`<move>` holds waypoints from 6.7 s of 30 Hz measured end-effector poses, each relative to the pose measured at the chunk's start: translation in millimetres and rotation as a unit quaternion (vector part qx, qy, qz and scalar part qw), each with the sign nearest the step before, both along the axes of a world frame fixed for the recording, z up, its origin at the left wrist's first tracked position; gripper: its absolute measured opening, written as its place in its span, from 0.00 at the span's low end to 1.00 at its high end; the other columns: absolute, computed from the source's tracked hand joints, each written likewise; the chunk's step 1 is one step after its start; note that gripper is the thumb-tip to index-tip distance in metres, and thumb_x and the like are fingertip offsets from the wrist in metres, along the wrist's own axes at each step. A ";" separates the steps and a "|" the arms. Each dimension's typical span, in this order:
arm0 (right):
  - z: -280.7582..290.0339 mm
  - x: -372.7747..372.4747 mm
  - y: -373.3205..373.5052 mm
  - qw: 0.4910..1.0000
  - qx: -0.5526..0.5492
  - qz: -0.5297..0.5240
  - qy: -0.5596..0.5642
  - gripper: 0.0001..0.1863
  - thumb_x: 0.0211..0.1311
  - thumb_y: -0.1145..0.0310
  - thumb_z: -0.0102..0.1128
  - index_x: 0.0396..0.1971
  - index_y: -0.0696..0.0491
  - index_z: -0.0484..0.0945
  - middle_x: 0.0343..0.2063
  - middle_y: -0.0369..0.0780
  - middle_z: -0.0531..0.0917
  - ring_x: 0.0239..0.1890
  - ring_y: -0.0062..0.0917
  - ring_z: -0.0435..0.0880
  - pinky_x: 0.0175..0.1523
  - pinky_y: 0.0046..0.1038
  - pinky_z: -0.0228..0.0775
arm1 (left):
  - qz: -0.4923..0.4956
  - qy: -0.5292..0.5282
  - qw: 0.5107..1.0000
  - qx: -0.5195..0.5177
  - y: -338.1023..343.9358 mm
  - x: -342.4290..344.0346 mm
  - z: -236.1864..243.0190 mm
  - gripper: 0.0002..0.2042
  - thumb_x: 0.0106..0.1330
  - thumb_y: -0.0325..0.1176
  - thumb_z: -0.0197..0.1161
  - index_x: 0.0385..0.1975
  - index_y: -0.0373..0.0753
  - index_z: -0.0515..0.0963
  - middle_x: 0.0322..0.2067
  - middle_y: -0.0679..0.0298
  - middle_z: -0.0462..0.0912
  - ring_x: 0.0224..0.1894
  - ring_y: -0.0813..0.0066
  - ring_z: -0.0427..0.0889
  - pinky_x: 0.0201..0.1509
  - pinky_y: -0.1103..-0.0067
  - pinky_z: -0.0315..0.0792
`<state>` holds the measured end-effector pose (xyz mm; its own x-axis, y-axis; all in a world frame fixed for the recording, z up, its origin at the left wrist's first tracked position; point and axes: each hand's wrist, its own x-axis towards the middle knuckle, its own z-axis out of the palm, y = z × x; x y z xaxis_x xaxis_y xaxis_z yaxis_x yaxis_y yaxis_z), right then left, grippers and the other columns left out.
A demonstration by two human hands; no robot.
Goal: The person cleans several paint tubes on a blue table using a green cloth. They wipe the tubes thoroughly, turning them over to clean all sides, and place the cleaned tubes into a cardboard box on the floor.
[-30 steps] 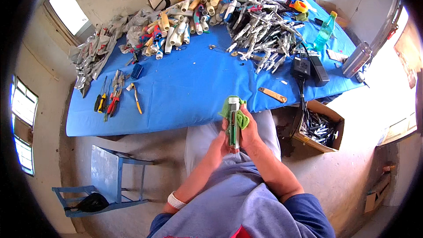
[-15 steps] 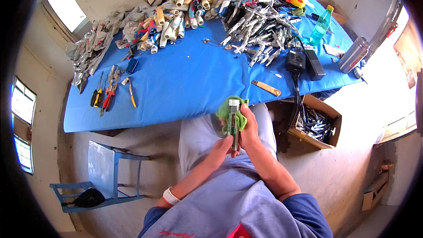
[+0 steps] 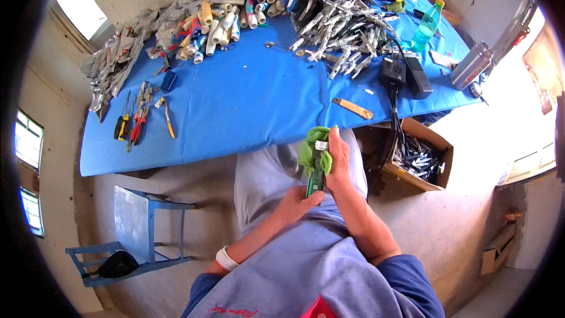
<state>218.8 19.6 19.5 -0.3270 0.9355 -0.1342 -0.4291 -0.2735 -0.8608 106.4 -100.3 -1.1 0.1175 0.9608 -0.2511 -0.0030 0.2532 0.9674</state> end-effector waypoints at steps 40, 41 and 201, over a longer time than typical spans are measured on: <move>5.8 -5.4 -13.3 0.954 0.184 -0.014 -0.236 0.20 0.75 0.55 0.55 0.31 0.58 0.78 0.22 0.30 0.77 0.25 0.14 0.73 0.30 0.23 0.67 | -0.070 0.092 0.993 -0.026 0.7 -3.1 -14.8 0.24 0.70 0.56 0.60 0.24 0.38 0.76 0.21 0.70 0.75 0.26 0.80 0.72 0.30 0.76 0.67; 6.8 -7.9 -13.8 0.978 0.130 -0.051 -0.152 0.24 0.75 0.50 0.54 0.25 0.56 0.76 0.19 0.29 0.74 0.23 0.12 0.72 0.27 0.22 0.66 | -0.080 0.095 0.992 -0.028 2.3 -4.2 -13.7 0.22 0.70 0.53 0.62 0.25 0.38 0.77 0.22 0.70 0.76 0.26 0.80 0.72 0.32 0.77 0.67; -20.8 32.7 -42.7 0.890 0.275 0.090 -0.352 0.21 0.75 0.58 0.55 0.27 0.60 0.73 0.16 0.40 0.68 0.24 0.17 0.64 0.27 0.29 0.61 | -0.068 -0.214 0.959 -0.173 -11.3 -12.4 -27.4 0.20 0.69 0.49 0.62 0.27 0.36 0.79 0.23 0.63 0.80 0.21 0.76 0.79 0.24 0.80 0.72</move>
